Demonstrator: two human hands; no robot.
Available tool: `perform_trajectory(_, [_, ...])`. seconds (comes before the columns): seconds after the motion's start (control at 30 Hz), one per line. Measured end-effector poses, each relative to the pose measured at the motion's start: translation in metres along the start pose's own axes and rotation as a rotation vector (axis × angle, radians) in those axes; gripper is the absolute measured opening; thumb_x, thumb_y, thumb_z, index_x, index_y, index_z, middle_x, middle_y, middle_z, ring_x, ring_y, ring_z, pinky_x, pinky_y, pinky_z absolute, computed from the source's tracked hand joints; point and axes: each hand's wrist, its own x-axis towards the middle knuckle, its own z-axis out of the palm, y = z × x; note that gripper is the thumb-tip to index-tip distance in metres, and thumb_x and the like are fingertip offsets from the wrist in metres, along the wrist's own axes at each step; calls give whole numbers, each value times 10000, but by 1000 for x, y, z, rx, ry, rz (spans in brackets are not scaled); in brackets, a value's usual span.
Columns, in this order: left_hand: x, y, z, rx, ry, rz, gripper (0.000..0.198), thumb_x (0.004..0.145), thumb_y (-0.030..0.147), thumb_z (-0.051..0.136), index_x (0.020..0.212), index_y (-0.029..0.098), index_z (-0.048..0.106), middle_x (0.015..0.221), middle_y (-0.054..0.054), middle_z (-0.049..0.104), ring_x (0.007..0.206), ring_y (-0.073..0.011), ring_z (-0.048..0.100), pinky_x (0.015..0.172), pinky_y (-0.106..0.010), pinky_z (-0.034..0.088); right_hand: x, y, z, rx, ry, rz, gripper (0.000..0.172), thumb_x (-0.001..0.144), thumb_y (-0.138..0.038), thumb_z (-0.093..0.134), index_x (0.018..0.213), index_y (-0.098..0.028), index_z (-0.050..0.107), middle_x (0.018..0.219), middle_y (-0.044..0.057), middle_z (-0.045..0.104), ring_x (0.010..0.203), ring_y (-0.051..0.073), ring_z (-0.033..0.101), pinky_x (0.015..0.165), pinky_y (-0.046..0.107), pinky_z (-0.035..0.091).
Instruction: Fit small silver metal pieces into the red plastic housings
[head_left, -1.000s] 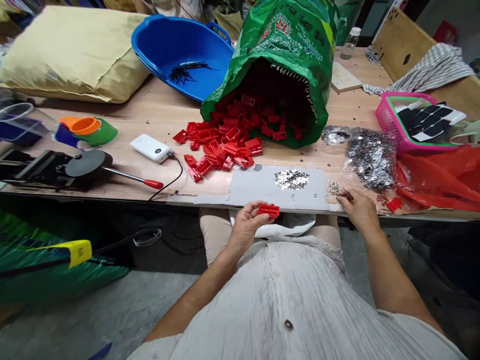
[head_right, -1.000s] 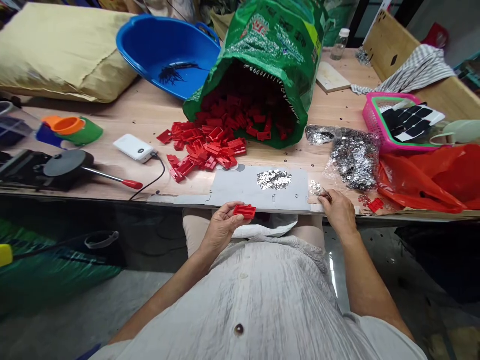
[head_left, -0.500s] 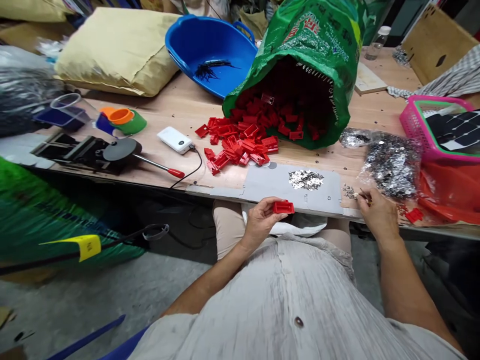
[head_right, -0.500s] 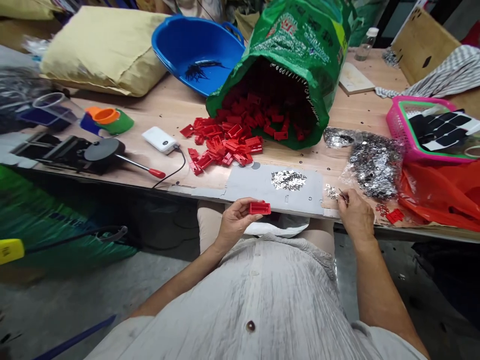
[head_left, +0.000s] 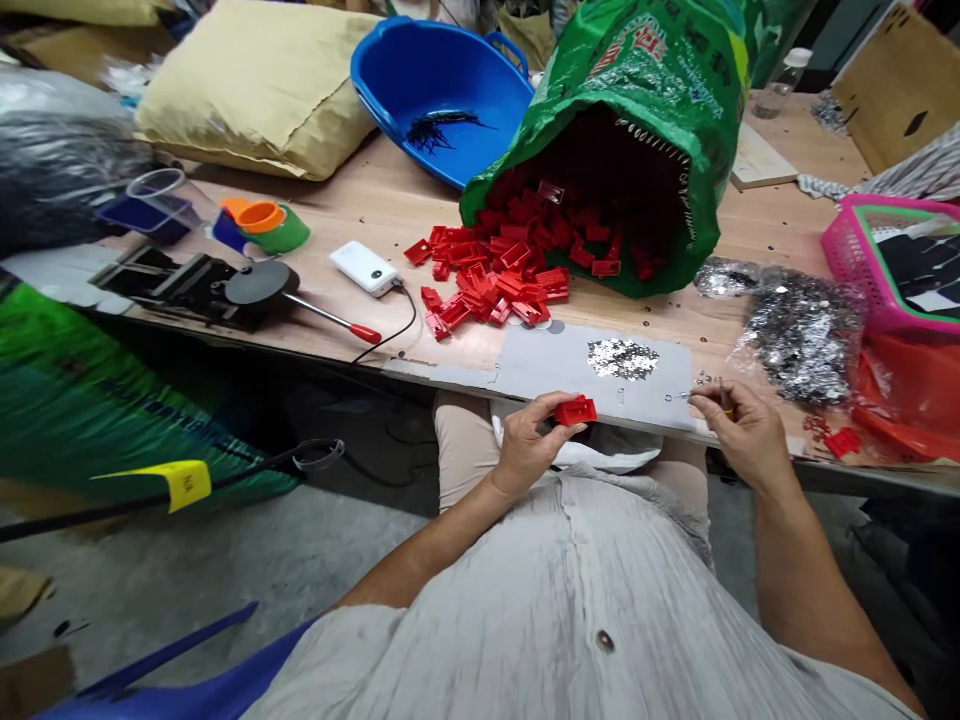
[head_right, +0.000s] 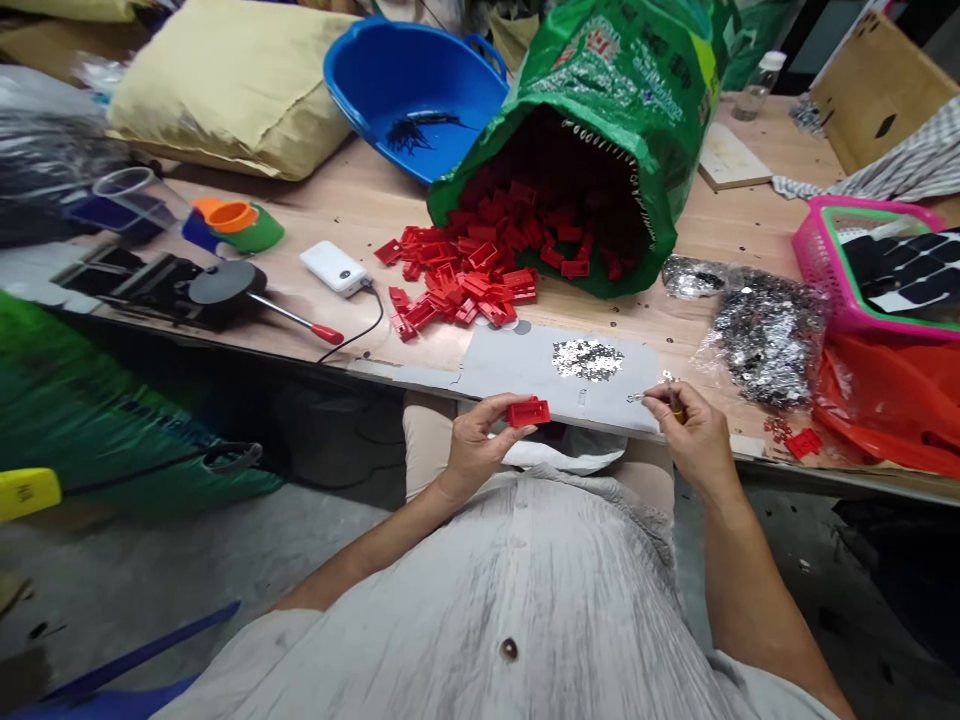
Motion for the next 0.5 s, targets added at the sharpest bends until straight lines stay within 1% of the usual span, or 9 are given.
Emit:
perform_trajectory(0.1, [1, 4, 0, 153, 28, 165, 319, 793, 267, 751, 1096, 198, 679, 1060, -64, 753, 1029, -209, 713, 927, -332, 580, -8, -37, 23, 80, -121, -68, 194, 895, -398, 609, 922, -216, 671, 796, 18, 688, 641, 138, 578, 603, 265, 444])
perform_trajectory(0.17, [2, 6, 0, 205, 38, 262, 316, 806, 251, 738, 1110, 198, 669, 1041, -52, 758, 1082, -217, 697, 986, -367, 563, -12, -56, 38, 84, -191, -149, 155, 916, -358, 591, 939, -227, 671, 785, 11, 688, 620, 135, 577, 595, 267, 445])
perform_trajectory(0.2, [3, 7, 0, 216, 44, 303, 318, 812, 249, 731, 1118, 199, 662, 1029, -43, 760, 1066, -211, 703, 1011, -385, 552, -12, -63, 44, 85, -209, -201, 136, 923, -340, 586, 943, -230, 665, 802, 13, 693, 633, 137, 590, 605, 269, 454])
perform_trajectory(0.27, [4, 9, 0, 224, 53, 369, 329, 820, 254, 723, 1136, 201, 648, 1019, -30, 761, 986, -188, 726, 1039, -416, 540, -11, -71, 55, 74, -219, -313, 105, 936, -301, 573, 953, -230, 649, 847, 22, 701, 682, 146, 620, 635, 275, 474])
perform_trajectory(0.37, [6, 10, 1, 236, 73, 409, 333, 827, 255, 715, 1147, 201, 639, 1006, -28, 762, 921, -173, 735, 1039, -439, 542, -8, -76, 65, 27, -214, -467, 81, 951, -248, 549, 965, -222, 625, 879, 38, 699, 751, 158, 644, 676, 286, 492])
perform_trajectory(0.5, [5, 7, 4, 218, 85, 437, 318, 829, 221, 704, 1138, 185, 636, 1001, -41, 762, 878, -160, 735, 1057, -464, 528, -6, -77, 71, -25, -216, -566, 87, 960, -210, 527, 974, -221, 613, 868, 45, 693, 782, 170, 648, 698, 303, 501])
